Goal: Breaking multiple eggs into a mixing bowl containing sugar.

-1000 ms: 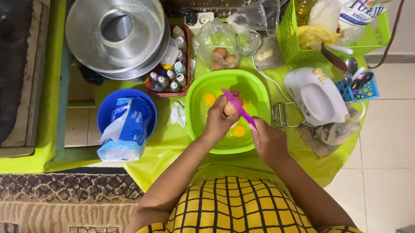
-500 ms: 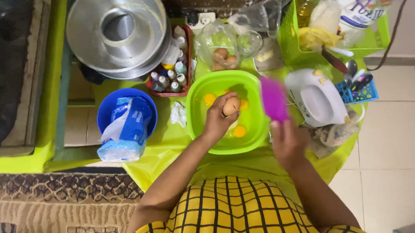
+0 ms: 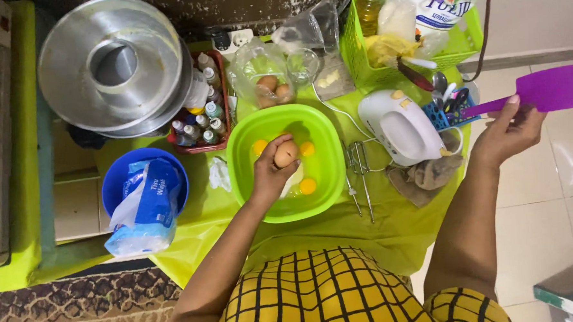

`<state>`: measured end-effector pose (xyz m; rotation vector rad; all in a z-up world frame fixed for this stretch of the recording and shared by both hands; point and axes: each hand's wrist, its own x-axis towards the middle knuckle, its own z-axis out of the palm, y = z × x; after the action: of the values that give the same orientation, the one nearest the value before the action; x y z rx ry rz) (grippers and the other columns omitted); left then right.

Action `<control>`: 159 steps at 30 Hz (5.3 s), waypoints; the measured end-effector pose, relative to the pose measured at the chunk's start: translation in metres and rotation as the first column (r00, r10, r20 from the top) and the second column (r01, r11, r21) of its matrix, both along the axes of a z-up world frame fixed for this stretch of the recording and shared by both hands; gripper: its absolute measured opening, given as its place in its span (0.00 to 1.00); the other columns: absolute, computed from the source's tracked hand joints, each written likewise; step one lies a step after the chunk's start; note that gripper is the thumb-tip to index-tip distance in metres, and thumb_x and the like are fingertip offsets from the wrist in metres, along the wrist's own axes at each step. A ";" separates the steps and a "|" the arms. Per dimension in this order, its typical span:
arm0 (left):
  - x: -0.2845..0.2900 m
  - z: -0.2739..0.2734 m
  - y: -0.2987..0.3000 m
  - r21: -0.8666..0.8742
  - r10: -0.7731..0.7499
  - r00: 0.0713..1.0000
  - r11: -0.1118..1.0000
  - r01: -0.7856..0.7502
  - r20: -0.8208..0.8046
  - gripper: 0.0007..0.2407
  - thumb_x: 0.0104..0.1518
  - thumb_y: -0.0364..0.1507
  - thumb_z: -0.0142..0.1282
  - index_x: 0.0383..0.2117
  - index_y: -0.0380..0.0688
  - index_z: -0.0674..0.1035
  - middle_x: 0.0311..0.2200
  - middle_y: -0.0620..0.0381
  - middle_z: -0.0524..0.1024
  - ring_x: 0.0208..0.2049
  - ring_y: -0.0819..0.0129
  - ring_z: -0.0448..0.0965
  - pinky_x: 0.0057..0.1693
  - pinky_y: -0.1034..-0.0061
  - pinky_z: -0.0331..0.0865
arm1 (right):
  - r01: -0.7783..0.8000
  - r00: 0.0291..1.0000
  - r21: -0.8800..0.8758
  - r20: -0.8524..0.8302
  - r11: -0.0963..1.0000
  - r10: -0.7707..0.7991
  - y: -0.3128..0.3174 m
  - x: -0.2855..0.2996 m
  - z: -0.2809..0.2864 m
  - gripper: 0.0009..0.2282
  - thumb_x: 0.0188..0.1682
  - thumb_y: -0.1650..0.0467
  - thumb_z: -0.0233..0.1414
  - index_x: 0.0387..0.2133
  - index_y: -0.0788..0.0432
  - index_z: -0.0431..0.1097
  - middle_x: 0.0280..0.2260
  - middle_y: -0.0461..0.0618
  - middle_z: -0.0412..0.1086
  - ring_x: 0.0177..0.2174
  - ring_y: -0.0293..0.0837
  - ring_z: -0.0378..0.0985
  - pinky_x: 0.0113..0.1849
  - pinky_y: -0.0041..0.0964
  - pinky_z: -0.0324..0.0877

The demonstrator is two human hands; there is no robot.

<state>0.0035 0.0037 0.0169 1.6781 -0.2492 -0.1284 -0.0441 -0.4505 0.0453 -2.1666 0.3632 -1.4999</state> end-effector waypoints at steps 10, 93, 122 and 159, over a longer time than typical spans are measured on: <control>0.002 -0.005 0.001 0.002 -0.003 1.000 1.000 0.003 0.003 0.25 0.46 0.15 0.63 0.55 0.40 0.74 0.49 0.54 0.78 0.45 0.67 0.79 0.53 0.76 0.73 | 0.112 0.839 -0.054 -0.530 0.992 -0.124 -0.021 0.012 -0.033 0.03 0.51 0.77 0.65 0.36 0.62 0.79 0.25 0.48 0.76 0.22 0.39 0.73 0.28 0.34 0.70; 0.006 0.233 0.058 0.610 -0.474 0.407 0.717 -0.337 0.781 0.19 0.62 0.27 0.61 0.60 0.57 0.76 0.58 0.73 0.75 0.62 0.64 0.74 0.64 0.71 0.78 | -0.784 0.592 -0.479 -0.387 0.394 0.707 0.270 0.023 0.196 0.13 0.46 0.84 0.65 0.42 0.65 0.73 0.48 0.57 0.77 0.50 0.63 0.81 0.48 0.51 0.81; 0.024 0.119 0.054 0.538 -0.409 0.438 0.812 -0.224 0.801 0.15 0.65 0.25 0.51 0.58 0.54 0.74 0.49 0.59 0.78 0.55 0.51 0.76 0.58 0.60 0.77 | -0.775 0.624 -0.319 -0.255 0.545 0.739 0.264 0.042 0.063 0.13 0.46 0.82 0.58 0.45 0.69 0.74 0.45 0.61 0.75 0.46 0.61 0.79 0.51 0.54 0.74; 0.044 0.044 0.056 -0.587 -0.334 0.940 0.747 0.312 0.074 0.30 0.49 0.09 0.61 0.61 0.40 0.68 0.54 0.50 0.70 0.61 0.55 0.72 0.62 0.66 0.72 | -0.791 0.214 0.584 -0.016 0.183 0.977 0.241 0.047 0.062 0.25 0.38 0.85 0.60 0.52 0.70 0.65 0.51 0.65 0.72 0.49 0.56 0.78 0.50 0.48 0.76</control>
<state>0.0476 0.0597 0.0614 0.9891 -0.5007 -0.3087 0.0031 -0.2100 0.1076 -1.6266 -0.4437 -0.1741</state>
